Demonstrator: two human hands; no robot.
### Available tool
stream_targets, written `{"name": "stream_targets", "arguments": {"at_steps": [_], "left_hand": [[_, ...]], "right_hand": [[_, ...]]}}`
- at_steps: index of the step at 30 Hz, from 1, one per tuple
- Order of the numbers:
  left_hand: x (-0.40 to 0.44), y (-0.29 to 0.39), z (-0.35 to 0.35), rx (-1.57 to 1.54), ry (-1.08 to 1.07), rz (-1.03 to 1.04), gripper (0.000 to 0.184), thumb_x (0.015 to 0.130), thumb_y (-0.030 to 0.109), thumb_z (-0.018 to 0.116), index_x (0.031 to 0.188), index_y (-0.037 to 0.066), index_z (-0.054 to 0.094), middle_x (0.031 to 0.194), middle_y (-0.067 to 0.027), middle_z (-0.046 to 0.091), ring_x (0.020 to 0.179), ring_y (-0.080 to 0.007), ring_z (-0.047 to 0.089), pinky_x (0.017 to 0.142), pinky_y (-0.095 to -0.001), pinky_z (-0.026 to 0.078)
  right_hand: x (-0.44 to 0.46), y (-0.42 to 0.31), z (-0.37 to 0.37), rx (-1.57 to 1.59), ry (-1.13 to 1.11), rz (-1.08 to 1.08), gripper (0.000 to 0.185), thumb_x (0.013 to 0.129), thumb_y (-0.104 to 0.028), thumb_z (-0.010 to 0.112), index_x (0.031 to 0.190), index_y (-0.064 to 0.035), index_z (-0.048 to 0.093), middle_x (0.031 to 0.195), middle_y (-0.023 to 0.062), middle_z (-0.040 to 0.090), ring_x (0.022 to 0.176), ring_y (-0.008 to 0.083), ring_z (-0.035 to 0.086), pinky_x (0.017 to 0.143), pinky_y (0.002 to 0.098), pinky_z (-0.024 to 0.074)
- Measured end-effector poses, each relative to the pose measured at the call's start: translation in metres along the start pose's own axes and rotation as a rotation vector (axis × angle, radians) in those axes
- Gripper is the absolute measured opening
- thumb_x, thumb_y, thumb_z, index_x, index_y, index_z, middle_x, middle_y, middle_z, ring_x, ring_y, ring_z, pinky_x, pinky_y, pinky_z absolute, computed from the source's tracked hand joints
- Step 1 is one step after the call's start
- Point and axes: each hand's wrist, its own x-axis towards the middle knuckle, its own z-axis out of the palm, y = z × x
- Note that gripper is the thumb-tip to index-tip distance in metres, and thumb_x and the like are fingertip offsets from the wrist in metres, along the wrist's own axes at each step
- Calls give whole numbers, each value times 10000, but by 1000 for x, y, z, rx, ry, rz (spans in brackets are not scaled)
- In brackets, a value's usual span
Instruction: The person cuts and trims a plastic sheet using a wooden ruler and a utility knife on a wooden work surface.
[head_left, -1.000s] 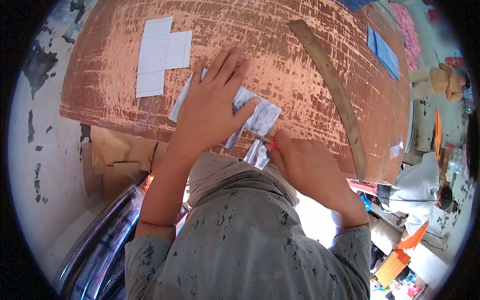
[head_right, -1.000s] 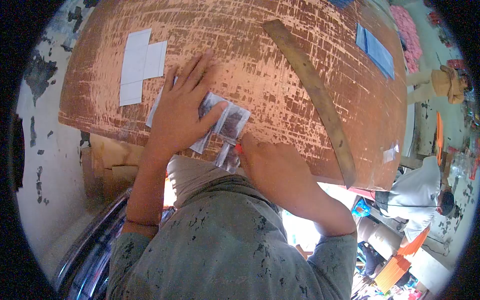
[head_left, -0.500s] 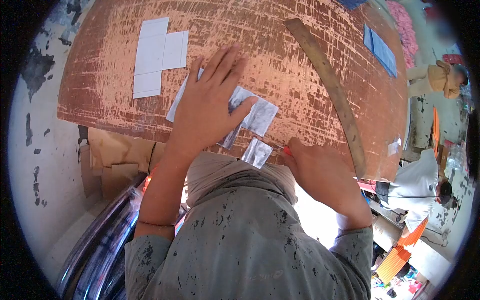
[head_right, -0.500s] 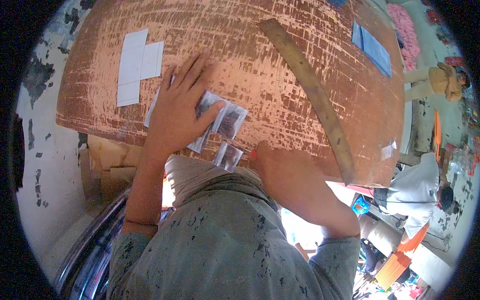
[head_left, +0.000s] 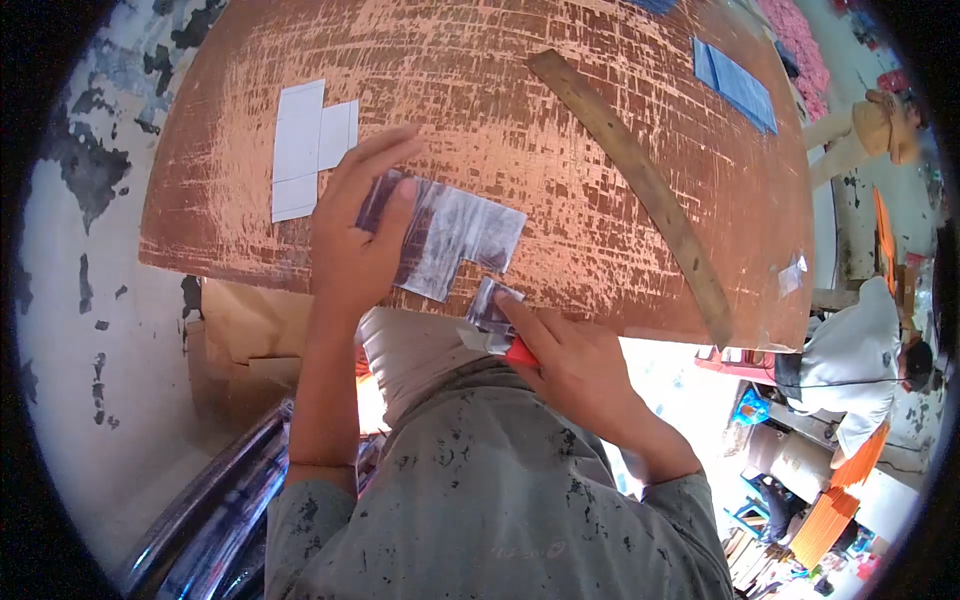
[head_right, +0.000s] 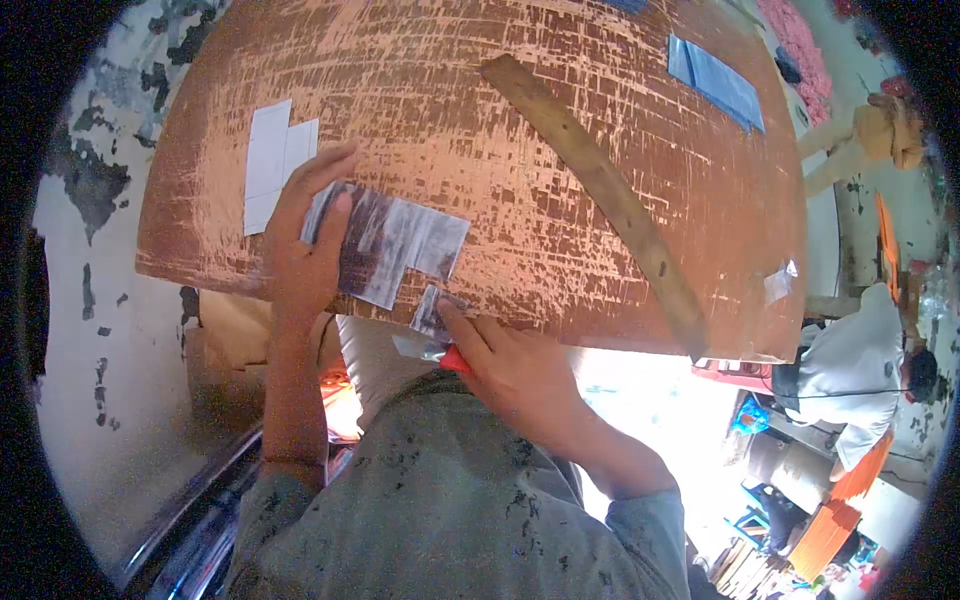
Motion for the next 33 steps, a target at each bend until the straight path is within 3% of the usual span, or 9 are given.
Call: {"name": "stream_targets", "arguments": {"at_steps": [3, 5, 12, 14, 17, 24, 26, 29, 33], "left_hand": [[-12, 0, -14, 44, -65, -2, 321, 1008, 90, 716, 1325, 65, 763, 1414, -134, 734, 1326, -340, 683, 1138, -428, 512], [-20, -5, -23, 94, -117, 2, 335, 998, 98, 728, 1329, 64, 760, 1423, -132, 731, 1335, -344, 676, 1147, -439, 505], [-43, -10, -37, 364, -302, 88, 622, 894, 226, 830, 1470, 60, 663, 1654, -151, 546, 1527, -388, 497, 1255, -555, 373], [-46, -5, -36, 437, -318, 88, 670, 872, 269, 848, 1484, 77, 655, 1668, -149, 529, 1540, -399, 482, 1263, -598, 345], [-48, -2, -33, 501, -315, 90, 744, 819, 252, 867, 1512, 95, 645, 1667, -173, 522, 1510, -408, 502, 1256, -588, 353], [-58, 23, -11, 509, -318, 75, 760, 842, 434, 895, 1486, 111, 654, 1576, -158, 544, 1447, -407, 494, 1246, -598, 347], [-62, 28, -10, 497, -347, 49, 774, 842, 466, 897, 1490, 117, 655, 1573, -152, 543, 1427, -411, 493, 1216, -585, 370], [-59, 26, -17, 430, -360, 68, 862, 813, 513, 912, 1523, 111, 635, 1581, -149, 541, 1431, -412, 489, 1214, -589, 366], [-53, 20, -22, 422, -399, 118, 1032, 739, 584, 943, 1585, 119, 581, 1593, -154, 533, 1499, -401, 472, 1284, -635, 293]], "right_hand": [[-4, -1, 11, -48, 96, -22, 632, 925, -254, 812, 1497, -85, 601, 1077, 97, 704, 817, 288, 753, 699, 425, 603], [-9, 1, 7, -46, 93, -43, 599, 854, -120, 850, 1427, -78, 680, 1033, 89, 736, 827, 288, 751, 660, 416, 568], [-41, 24, -29, 244, 258, -107, 321, 848, -61, 856, 1161, -70, 788, 882, 73, 767, 766, 290, 748, 641, 378, 554], [-63, 35, -37, 230, 333, 169, 226, 930, -85, 818, 1155, -85, 787, 989, 115, 794, 899, 294, 782, 762, 403, 603], [-75, 51, -38, 174, 588, 477, 143, 983, -93, 817, 1112, -42, 786, 951, 157, 772, 861, 311, 742, 775, 393, 553], [-84, 78, -44, -1, 676, 647, 286, 1025, -106, 773, 1294, -17, 740, 1034, 184, 758, 910, 287, 711, 872, 403, 555], [-79, 68, -47, 80, 689, 826, 297, 1022, -105, 782, 1305, -24, 742, 1075, 202, 763, 940, 281, 727, 870, 388, 566], [-82, 64, -37, 61, 734, 576, 312, 1007, -99, 803, 1308, -38, 749, 1079, 184, 780, 902, 251, 735, 832, 370, 578], [-76, 46, -23, 327, 585, 557, 335, 984, -94, 831, 1306, -44, 757, 1082, 168, 800, 922, 265, 770, 822, 377, 590]]}}
